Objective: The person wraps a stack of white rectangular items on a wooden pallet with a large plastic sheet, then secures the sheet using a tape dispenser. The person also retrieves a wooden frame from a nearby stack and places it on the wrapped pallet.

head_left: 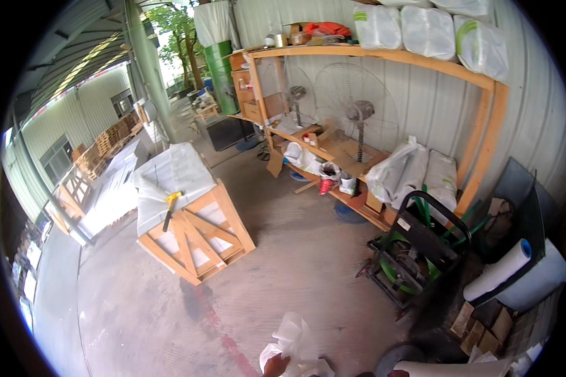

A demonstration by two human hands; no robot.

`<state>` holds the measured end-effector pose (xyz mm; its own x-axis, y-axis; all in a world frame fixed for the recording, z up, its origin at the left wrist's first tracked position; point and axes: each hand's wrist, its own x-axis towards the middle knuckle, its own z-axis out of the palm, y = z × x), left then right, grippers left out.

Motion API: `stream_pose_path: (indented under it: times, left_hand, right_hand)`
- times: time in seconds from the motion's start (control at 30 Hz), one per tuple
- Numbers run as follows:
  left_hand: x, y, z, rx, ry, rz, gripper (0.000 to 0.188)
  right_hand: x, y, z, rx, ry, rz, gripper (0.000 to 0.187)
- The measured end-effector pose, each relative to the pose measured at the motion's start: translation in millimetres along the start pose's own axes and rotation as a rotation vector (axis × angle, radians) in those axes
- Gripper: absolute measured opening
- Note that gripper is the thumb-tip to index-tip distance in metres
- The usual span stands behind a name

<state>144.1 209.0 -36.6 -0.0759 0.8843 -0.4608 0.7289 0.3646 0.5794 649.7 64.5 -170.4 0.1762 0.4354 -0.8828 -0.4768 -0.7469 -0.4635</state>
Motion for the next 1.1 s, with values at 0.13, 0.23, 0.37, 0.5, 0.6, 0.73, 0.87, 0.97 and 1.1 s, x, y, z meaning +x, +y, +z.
stream_pose_path:
  times: [0.13, 0.23, 0.37, 0.5, 0.6, 0.73, 0.87, 0.97, 1.1]
  left_hand:
    - [6.4, 18.1, -31.9, -0.014, -0.003, -0.022, 0.039]
    - [39.6, 36.3, -18.9, -0.147, 0.101, 0.054, 0.049]
    - [58.9, 41.9, -52.4, -0.122, 0.131, -0.131, 0.053]
    - [115.4, 73.3, -94.7, -0.214, 0.248, -0.165, 0.057]
    - [159.1, 79.3, -125.8, -0.19, 0.297, -0.241, 0.058]
    - [235.1, 96.5, -150.5, -0.233, 0.483, -0.296, 0.056]
    - [284.2, 65.9, -158.0, -0.302, 0.646, -0.162, 0.048]
    - [354.7, 72.8, -174.3, -0.389, 0.607, -0.173, 0.044]
    - [440.6, 123.5, -241.0, -0.364, 0.521, -0.215, 0.042]
  right_hand:
    - [60.3, -43.9, 37.9, 0.021, -0.052, 0.08, 0.018]
    - [167.0, -41.9, -16.6, 0.512, -0.208, 0.159, 0.021]
    - [158.8, -124.0, 88.9, -0.083, -0.065, 0.2, 0.024]
    - [182.1, -206.7, 144.7, -0.24, -0.068, 0.244, 0.027]
    - [209.7, -264.8, 188.4, -0.375, -0.099, 0.291, 0.029]
    - [279.0, -334.0, 237.4, -0.52, -0.156, 0.287, 0.032]
    - [259.8, -432.2, 405.4, -0.719, -0.102, 0.044, 0.022]
    - [273.6, -485.8, 486.7, -0.718, -0.212, -0.05, 0.024]
    - [296.8, -518.1, 580.6, -0.738, -0.277, -0.113, 0.029]
